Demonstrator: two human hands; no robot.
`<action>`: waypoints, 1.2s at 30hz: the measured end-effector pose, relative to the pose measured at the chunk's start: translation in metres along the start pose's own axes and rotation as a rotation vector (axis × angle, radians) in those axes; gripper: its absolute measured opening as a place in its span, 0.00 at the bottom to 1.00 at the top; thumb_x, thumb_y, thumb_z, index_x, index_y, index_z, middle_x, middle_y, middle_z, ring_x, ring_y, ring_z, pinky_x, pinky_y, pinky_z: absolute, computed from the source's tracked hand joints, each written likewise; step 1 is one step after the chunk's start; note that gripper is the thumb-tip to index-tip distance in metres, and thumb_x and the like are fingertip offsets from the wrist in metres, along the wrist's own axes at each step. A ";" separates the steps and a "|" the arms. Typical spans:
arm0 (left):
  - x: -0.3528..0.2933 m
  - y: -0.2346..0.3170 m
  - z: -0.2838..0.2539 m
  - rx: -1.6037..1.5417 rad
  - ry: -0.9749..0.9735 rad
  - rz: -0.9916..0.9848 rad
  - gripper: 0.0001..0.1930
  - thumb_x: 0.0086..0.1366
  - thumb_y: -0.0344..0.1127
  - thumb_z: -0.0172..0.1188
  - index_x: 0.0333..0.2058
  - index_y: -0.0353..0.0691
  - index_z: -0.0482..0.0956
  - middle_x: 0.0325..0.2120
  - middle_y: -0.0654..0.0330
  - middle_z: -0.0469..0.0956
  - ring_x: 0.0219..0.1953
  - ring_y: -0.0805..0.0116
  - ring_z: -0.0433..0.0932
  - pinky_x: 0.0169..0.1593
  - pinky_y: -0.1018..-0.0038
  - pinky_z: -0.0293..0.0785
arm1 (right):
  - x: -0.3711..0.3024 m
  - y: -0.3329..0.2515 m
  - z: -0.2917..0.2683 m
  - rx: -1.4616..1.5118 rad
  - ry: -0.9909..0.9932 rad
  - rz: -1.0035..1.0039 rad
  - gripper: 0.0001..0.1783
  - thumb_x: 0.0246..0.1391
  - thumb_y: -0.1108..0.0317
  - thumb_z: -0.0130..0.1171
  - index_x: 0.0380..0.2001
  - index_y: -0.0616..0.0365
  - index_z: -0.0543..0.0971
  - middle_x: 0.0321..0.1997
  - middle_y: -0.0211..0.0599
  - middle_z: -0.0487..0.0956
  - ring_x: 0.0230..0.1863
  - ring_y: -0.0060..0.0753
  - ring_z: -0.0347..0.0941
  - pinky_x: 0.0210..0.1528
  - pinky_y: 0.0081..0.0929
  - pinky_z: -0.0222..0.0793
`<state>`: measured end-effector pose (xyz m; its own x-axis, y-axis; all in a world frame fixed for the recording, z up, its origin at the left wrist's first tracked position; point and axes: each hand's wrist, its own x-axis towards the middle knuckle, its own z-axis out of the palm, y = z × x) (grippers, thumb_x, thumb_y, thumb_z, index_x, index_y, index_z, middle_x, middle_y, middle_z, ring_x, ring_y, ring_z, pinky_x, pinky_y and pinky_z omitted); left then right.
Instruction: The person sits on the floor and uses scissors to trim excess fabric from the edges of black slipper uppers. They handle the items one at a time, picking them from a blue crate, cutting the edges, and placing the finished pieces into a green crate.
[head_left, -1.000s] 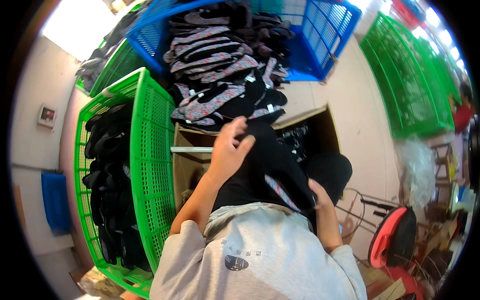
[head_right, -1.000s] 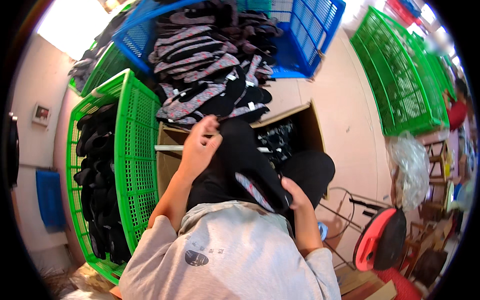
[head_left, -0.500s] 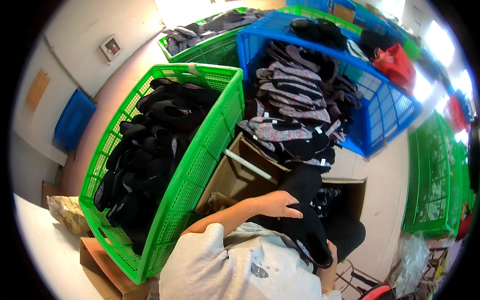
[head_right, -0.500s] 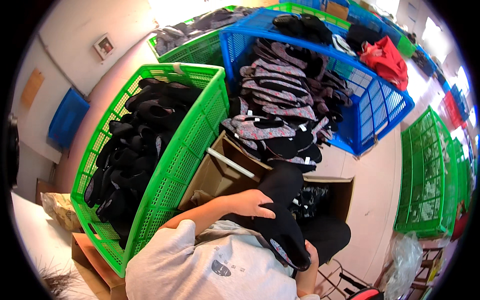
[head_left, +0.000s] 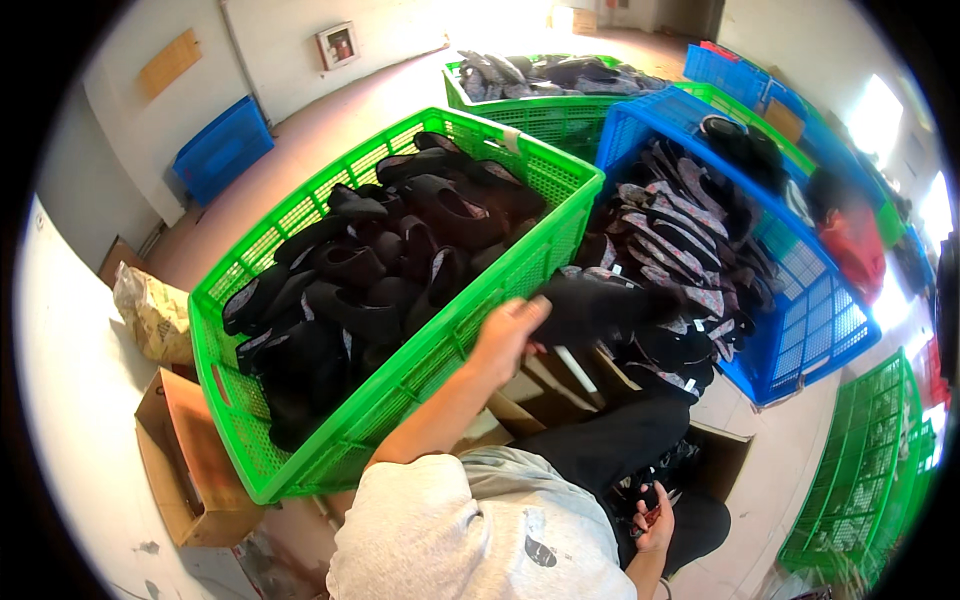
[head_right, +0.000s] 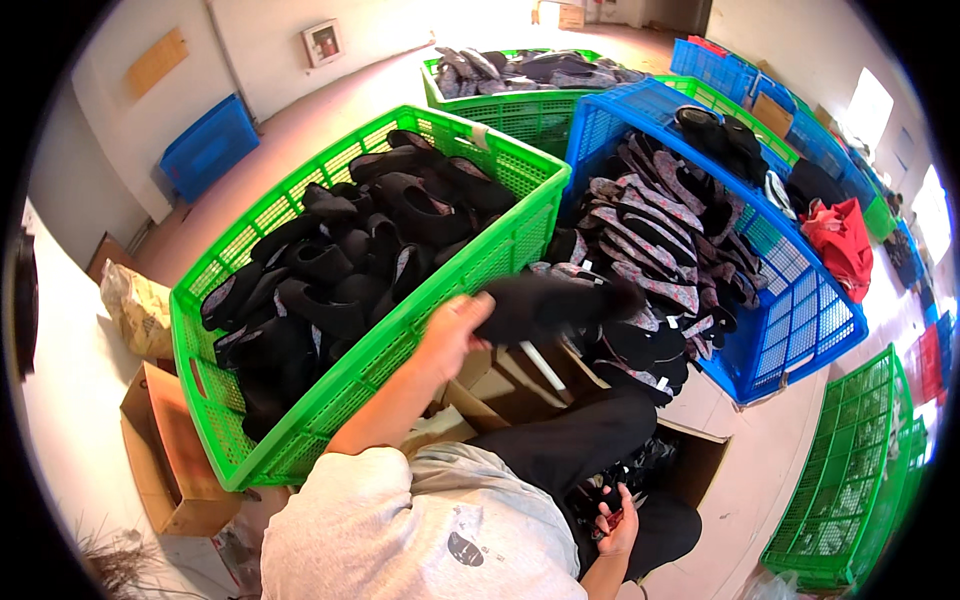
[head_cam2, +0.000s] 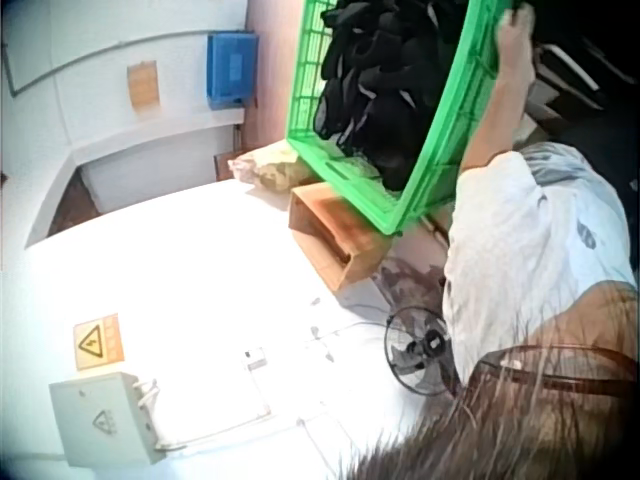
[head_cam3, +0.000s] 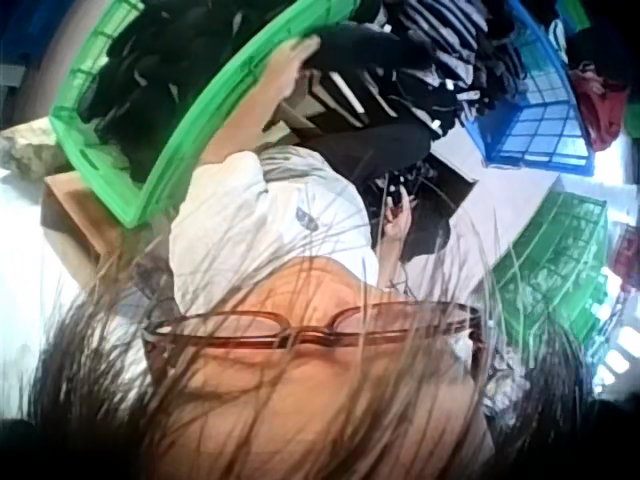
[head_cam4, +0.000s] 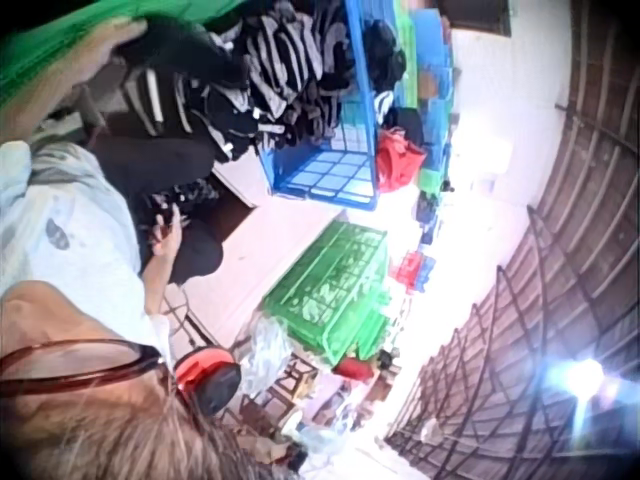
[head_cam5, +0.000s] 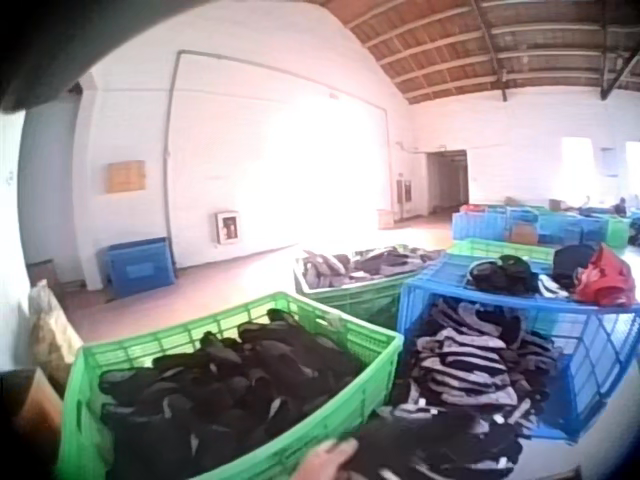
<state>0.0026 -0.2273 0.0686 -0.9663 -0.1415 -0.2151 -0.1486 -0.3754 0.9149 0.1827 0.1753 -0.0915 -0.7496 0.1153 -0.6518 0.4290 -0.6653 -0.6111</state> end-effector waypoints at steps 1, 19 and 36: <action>0.001 0.011 -0.016 -0.075 0.106 0.103 0.15 0.67 0.49 0.62 0.39 0.44 0.78 0.35 0.67 0.81 0.32 0.77 0.78 0.32 0.78 0.74 | 0.002 0.001 0.001 -0.015 0.000 -0.003 0.20 0.67 0.60 0.49 0.59 0.55 0.70 0.45 0.40 0.82 0.26 0.25 0.79 0.13 0.11 0.55; 0.017 0.011 -0.154 -0.077 0.771 0.407 0.31 0.69 0.36 0.57 0.67 0.43 0.58 0.54 0.61 0.72 0.53 0.69 0.72 0.50 0.68 0.73 | 0.009 0.011 0.002 -0.157 0.033 -0.043 0.19 0.66 0.60 0.52 0.56 0.56 0.74 0.43 0.36 0.82 0.26 0.20 0.75 0.14 0.12 0.55; 0.060 -0.008 -0.093 0.393 0.510 0.541 0.06 0.64 0.33 0.65 0.34 0.37 0.77 0.28 0.67 0.77 0.30 0.80 0.71 0.36 0.82 0.67 | 0.003 0.004 0.012 -0.146 0.025 -0.015 0.16 0.65 0.65 0.51 0.53 0.56 0.72 0.42 0.41 0.83 0.29 0.26 0.76 0.18 0.15 0.57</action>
<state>-0.0346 -0.3182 0.0167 -0.7256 -0.6427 0.2461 0.1543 0.1965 0.9683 0.1762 0.1644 -0.0906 -0.7445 0.1439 -0.6519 0.4881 -0.5488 -0.6786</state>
